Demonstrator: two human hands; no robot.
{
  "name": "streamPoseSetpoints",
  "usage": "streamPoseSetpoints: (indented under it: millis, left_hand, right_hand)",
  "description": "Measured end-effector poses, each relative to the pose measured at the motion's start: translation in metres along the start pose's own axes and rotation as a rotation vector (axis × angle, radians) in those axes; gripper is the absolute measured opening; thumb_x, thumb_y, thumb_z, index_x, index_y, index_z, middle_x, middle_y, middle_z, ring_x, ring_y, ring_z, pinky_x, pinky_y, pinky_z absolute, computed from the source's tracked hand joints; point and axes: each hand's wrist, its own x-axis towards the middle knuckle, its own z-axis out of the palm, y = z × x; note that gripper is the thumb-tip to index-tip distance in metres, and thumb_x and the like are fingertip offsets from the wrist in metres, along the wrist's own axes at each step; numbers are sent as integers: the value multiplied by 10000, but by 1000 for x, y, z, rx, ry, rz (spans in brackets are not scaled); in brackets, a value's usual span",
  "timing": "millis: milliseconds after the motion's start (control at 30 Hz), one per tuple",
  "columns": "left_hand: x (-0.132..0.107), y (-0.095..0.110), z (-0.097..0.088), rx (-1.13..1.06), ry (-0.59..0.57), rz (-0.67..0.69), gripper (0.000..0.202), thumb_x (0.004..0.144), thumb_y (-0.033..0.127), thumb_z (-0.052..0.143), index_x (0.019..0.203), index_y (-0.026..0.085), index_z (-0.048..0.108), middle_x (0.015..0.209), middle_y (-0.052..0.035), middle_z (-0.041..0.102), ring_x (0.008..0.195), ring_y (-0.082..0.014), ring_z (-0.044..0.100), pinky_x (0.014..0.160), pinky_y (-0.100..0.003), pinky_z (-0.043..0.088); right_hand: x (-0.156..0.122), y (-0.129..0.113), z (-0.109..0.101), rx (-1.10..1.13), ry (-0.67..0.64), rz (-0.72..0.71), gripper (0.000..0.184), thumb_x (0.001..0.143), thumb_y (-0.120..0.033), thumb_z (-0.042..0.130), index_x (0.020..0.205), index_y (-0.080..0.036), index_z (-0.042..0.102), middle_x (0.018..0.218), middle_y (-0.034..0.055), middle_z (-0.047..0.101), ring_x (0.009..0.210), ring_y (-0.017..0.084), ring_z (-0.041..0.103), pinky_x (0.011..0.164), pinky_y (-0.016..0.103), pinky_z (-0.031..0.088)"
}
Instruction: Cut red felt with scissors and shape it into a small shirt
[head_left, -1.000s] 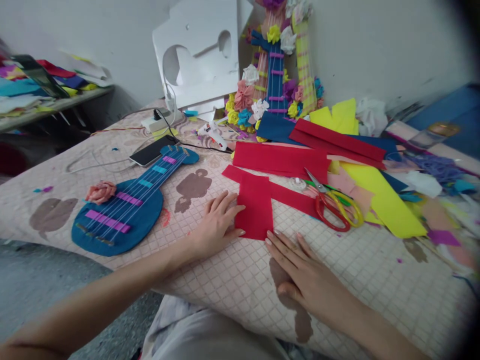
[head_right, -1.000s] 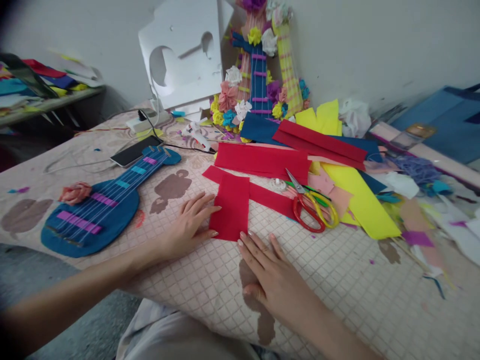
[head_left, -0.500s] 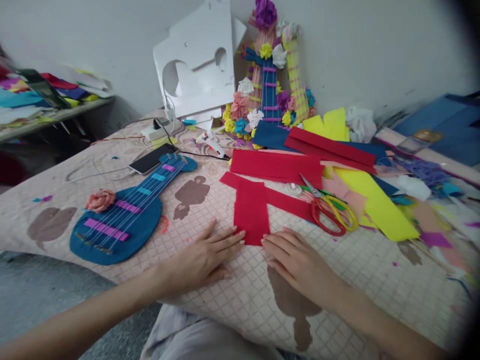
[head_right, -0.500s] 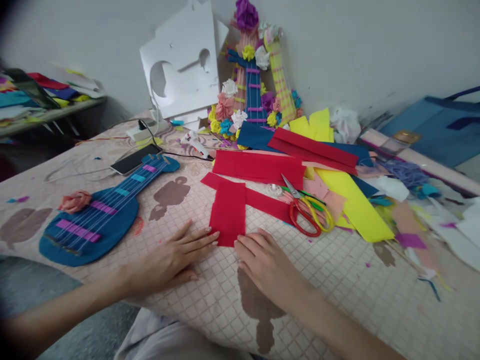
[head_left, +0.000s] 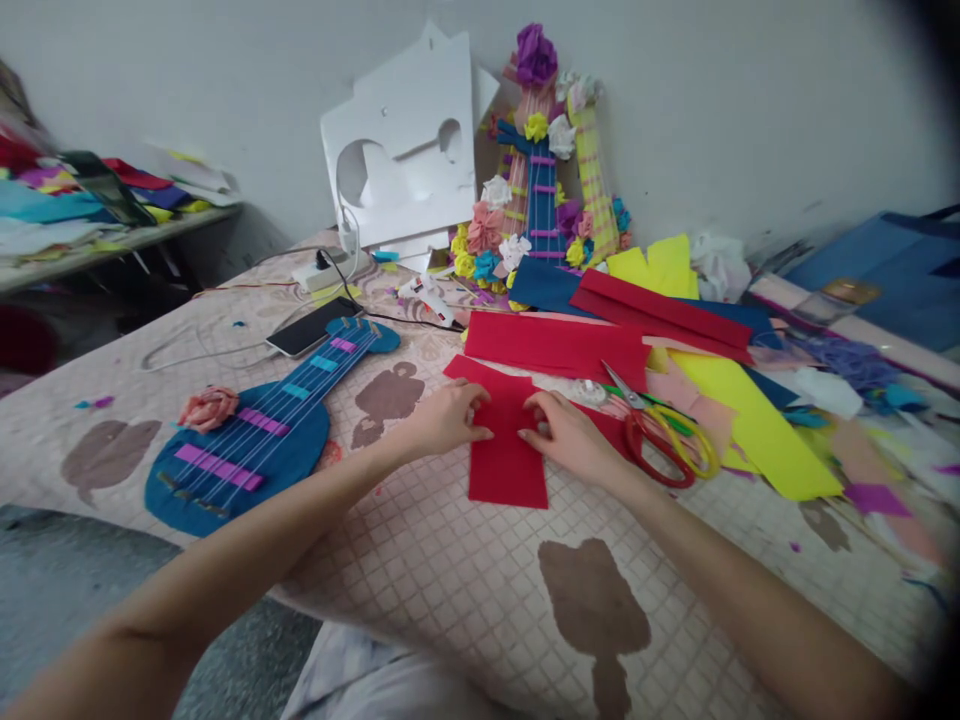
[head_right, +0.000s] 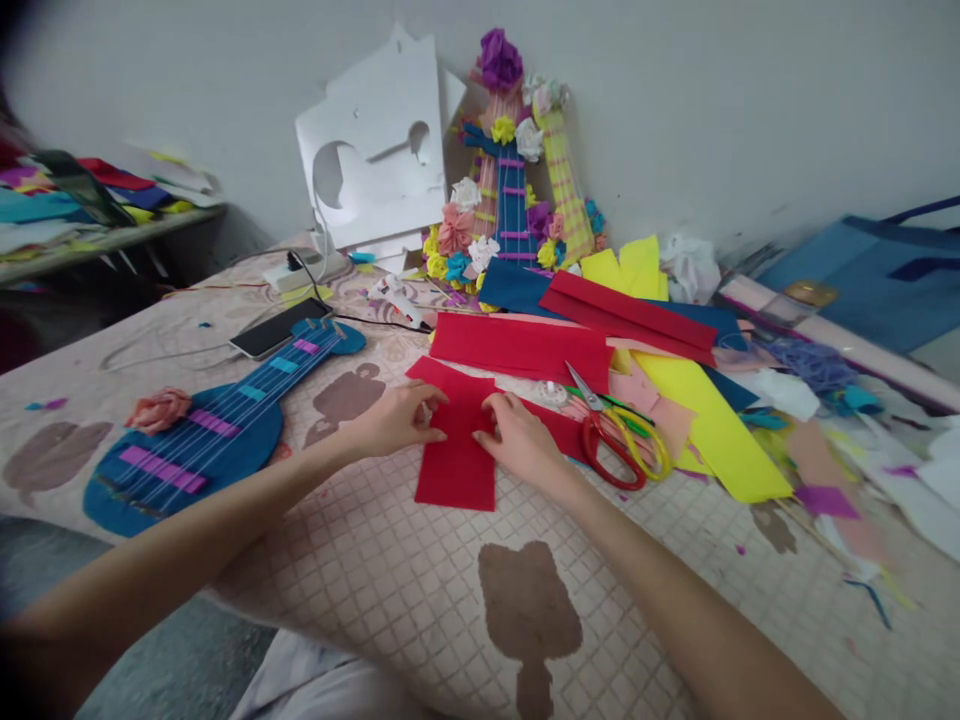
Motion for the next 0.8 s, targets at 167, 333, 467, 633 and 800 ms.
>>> streamPoseSetpoints:
  millis: [167,333,467,633,800]
  left_hand:
    - [9,-2,3,-11,-48,-62,206,647,223,734,800,143,622,701,0,587,633,-123,542,575,-236,418]
    - [8,-6,6,-73,12,-57,177,671,229,708,802,155,614,717,-2,603,655,-120,553,599,-234,431]
    - [7,-7,8,-90,44,-61,251,672,251,713,881,163,605,740,-4,620,663,-124,565,590,-231,439]
    - [8,-10,12,-10,33,-65,171,676,251,698,796,170,607,710,4,612,641,-123,552,589,-238,417]
    - [8,-9,15,10,66,-78,66,725,223,631,737,168,596,708,-6,614,632,-121,542,578,-237,394]
  right_hand:
    - [2,5,5,41,19,35,76,798,-226,564,808,-213,489,801,16,581,716,167,553,641,288,419]
    - [2,4,4,81,43,74,85,794,-219,530,740,-219,465,716,3,569,626,157,511,573,272,359]
    - [2,5,6,81,86,97,78,799,-241,524,751,-224,465,704,4,576,606,159,506,565,273,350]
    - [3,7,9,43,88,109,74,803,-247,525,761,-222,470,727,11,597,600,160,515,572,277,353]
    - [2,10,12,-7,101,85,48,806,-237,522,785,-219,482,757,24,611,670,183,557,620,295,383]
